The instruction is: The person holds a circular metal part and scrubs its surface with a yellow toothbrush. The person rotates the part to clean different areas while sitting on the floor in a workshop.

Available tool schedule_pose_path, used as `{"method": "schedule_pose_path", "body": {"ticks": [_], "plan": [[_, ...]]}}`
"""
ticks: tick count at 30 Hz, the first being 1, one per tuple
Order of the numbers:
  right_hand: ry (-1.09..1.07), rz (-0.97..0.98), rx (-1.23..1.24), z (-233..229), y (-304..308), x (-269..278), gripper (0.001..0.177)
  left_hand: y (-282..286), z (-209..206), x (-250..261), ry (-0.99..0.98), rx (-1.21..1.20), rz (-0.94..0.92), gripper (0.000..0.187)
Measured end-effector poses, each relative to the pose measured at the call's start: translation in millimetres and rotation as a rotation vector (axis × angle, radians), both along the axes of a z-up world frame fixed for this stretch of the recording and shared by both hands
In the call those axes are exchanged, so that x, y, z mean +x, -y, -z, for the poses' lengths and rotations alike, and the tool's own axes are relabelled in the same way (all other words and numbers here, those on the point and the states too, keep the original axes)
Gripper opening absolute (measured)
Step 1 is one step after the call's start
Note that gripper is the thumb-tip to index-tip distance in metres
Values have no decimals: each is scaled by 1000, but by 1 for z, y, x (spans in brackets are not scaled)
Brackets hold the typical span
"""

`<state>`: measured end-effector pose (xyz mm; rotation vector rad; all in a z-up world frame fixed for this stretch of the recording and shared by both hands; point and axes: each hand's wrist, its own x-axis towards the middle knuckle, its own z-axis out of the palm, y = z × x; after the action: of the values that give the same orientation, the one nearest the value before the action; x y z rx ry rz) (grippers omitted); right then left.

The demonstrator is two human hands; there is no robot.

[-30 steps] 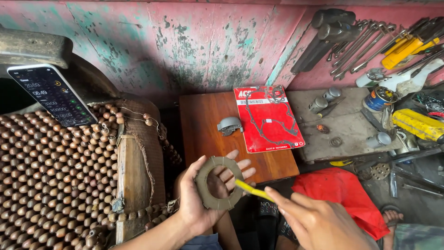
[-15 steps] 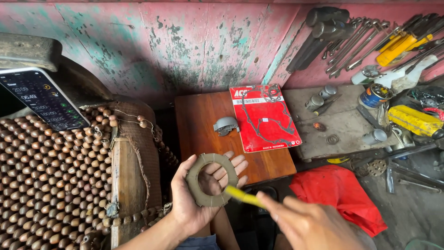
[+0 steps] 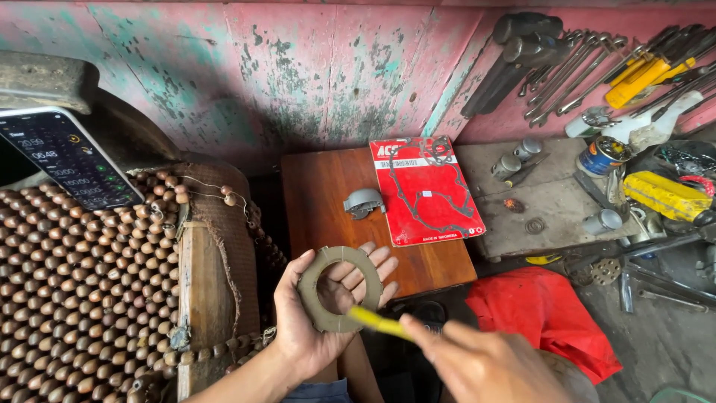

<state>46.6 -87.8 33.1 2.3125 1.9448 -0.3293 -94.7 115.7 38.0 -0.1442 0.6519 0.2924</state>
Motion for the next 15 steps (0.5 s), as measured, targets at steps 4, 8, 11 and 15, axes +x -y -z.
{"method": "schedule_pose_path", "body": {"ticks": [4,8,11,15], "plan": [[6,24,34,9,2,-8,71,0,-5,-1,-27,18,-7,82],[-80,-14,27,2,0,-3,65,-1,1,-2,-12,4,-3,79],[109,74,7,7,3,-4,67,-1,6,-2,62,6,-15,82],[65,-102,196,5,4,-2,64,0,15,-1,70,18,-1,80]]}}
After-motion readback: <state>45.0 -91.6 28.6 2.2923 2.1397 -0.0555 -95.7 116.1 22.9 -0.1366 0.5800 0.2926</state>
